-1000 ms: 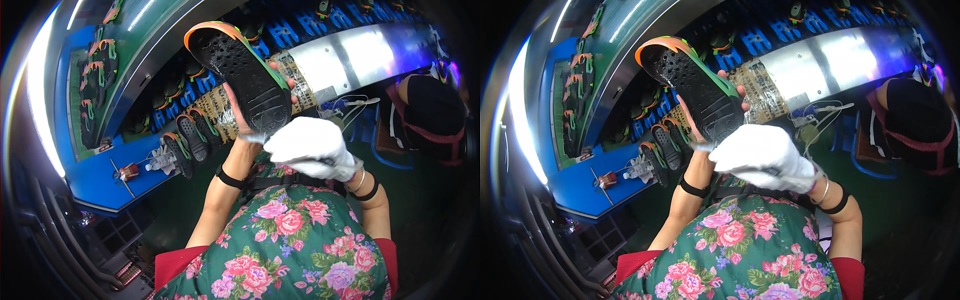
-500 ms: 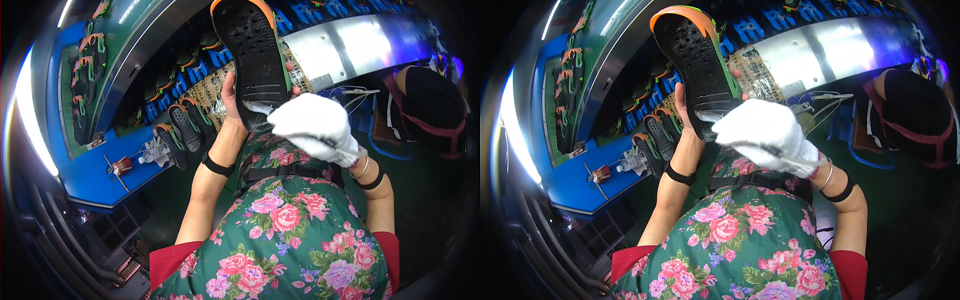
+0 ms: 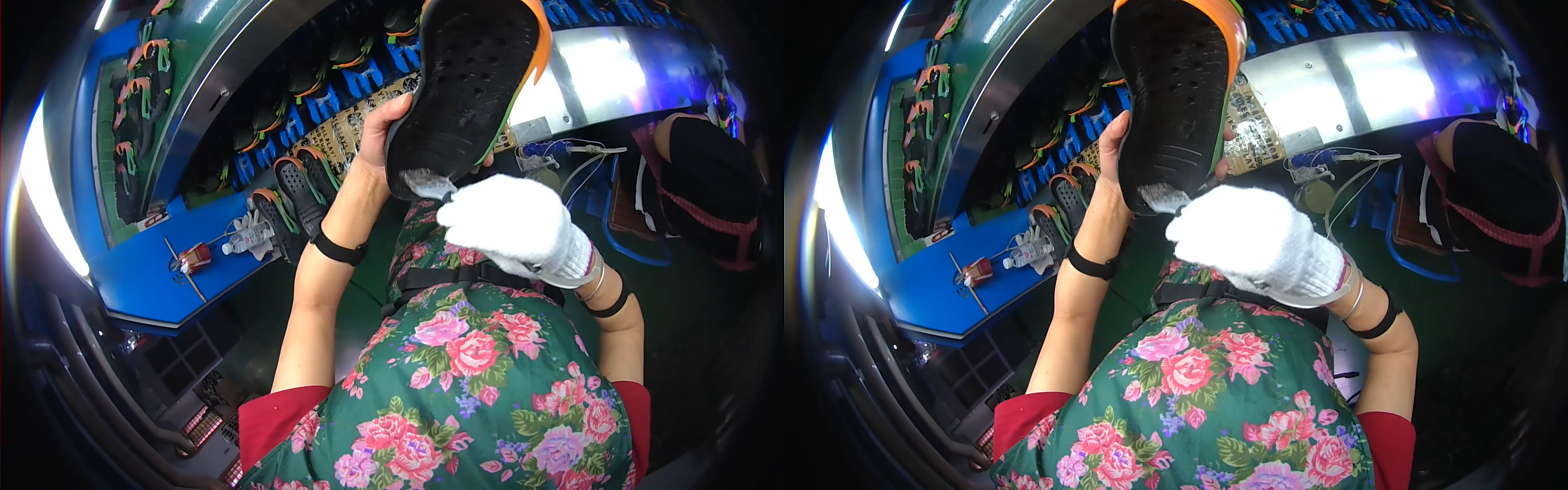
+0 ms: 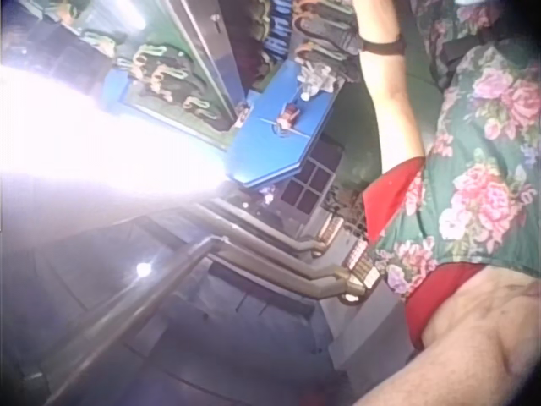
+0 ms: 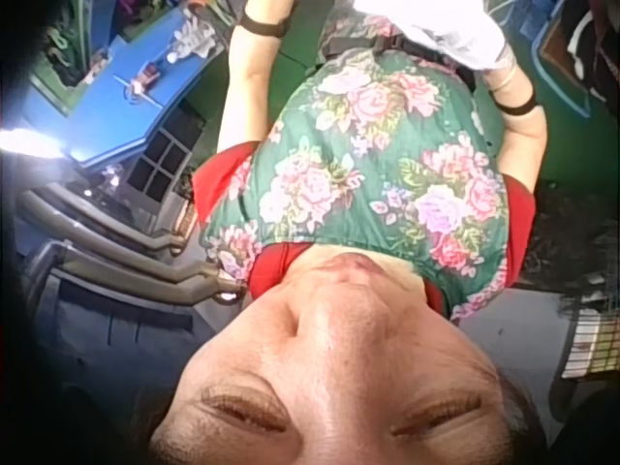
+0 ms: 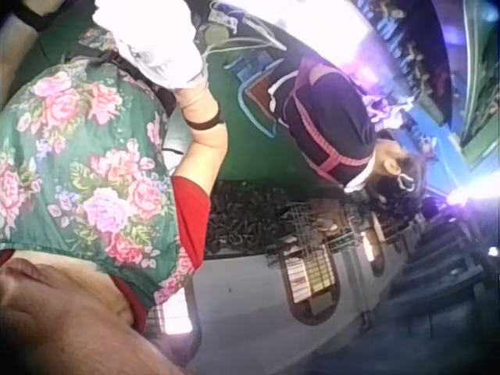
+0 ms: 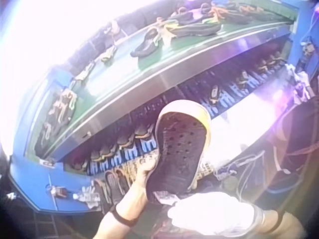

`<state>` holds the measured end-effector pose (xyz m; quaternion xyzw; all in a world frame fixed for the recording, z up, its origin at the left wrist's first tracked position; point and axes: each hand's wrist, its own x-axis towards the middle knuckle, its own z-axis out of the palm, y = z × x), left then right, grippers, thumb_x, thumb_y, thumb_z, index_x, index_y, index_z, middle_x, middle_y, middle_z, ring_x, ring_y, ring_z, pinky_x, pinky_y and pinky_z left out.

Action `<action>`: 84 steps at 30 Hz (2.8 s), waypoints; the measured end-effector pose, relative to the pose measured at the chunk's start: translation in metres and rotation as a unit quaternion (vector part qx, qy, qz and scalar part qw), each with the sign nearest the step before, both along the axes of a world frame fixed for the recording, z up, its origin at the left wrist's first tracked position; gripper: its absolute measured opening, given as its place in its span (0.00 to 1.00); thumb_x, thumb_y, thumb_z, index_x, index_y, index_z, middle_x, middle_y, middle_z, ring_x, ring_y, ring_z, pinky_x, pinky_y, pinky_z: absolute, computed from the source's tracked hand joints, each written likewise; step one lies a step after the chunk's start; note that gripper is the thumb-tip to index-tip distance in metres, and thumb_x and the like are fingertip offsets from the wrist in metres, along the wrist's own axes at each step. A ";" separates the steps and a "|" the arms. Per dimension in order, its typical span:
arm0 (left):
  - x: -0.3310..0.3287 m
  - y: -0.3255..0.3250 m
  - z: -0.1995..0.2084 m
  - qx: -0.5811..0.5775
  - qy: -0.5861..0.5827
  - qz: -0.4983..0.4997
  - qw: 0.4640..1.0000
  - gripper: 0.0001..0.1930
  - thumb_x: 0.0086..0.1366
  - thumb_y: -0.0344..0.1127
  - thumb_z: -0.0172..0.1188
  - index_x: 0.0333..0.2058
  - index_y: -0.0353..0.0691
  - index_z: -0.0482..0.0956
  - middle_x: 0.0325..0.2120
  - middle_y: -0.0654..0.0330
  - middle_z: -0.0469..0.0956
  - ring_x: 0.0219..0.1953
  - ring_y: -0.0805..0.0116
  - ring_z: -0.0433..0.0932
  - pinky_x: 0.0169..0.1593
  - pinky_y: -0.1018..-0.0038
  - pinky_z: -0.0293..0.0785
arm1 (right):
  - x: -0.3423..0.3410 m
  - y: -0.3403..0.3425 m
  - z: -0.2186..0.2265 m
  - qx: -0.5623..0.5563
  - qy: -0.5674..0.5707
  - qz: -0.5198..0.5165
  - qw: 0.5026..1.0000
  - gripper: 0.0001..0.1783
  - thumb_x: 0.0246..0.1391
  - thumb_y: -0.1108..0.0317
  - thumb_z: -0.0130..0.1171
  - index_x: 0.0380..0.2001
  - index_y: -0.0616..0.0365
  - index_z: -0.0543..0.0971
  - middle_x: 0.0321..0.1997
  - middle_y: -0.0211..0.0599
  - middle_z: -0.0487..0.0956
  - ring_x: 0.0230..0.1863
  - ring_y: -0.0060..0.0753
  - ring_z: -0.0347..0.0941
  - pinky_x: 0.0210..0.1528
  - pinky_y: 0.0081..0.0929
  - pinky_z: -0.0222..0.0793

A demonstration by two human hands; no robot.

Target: Applying adhesive to the edges and surfaces of shoe soles using a handheld brush.

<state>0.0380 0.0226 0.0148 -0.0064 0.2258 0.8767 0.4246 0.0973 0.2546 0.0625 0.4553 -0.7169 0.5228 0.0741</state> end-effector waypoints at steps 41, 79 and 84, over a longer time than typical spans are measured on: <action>0.007 0.039 -0.020 0.048 -0.172 0.069 0.981 0.32 0.76 0.54 0.44 0.62 0.29 0.71 0.54 0.40 0.79 0.50 0.42 0.83 0.54 0.48 0.82 | -0.053 0.054 -0.005 0.028 -0.154 -0.102 0.982 0.09 0.49 0.76 0.70 0.35 0.54 0.89 0.39 0.33 0.89 0.42 0.32 0.85 0.46 0.28 0.80; 0.045 0.085 -0.013 -0.009 -0.158 -0.016 0.987 0.34 0.76 0.56 0.44 0.67 0.32 0.65 0.57 0.39 0.77 0.52 0.42 0.82 0.55 0.49 0.82 | -0.152 0.078 0.020 0.164 0.316 -0.354 0.865 0.18 0.52 0.74 0.63 0.47 0.54 0.85 0.54 0.38 0.84 0.55 0.42 0.78 0.59 0.37 0.73; 0.043 0.054 -0.006 0.060 -0.169 0.035 0.983 0.39 0.74 0.60 0.44 0.71 0.34 0.59 0.63 0.31 0.68 0.54 0.29 0.78 0.54 0.39 0.79 | -0.115 0.085 0.037 0.042 0.158 -0.357 0.920 0.17 0.53 0.80 0.62 0.48 0.60 0.85 0.55 0.44 0.84 0.56 0.41 0.80 0.61 0.35 0.72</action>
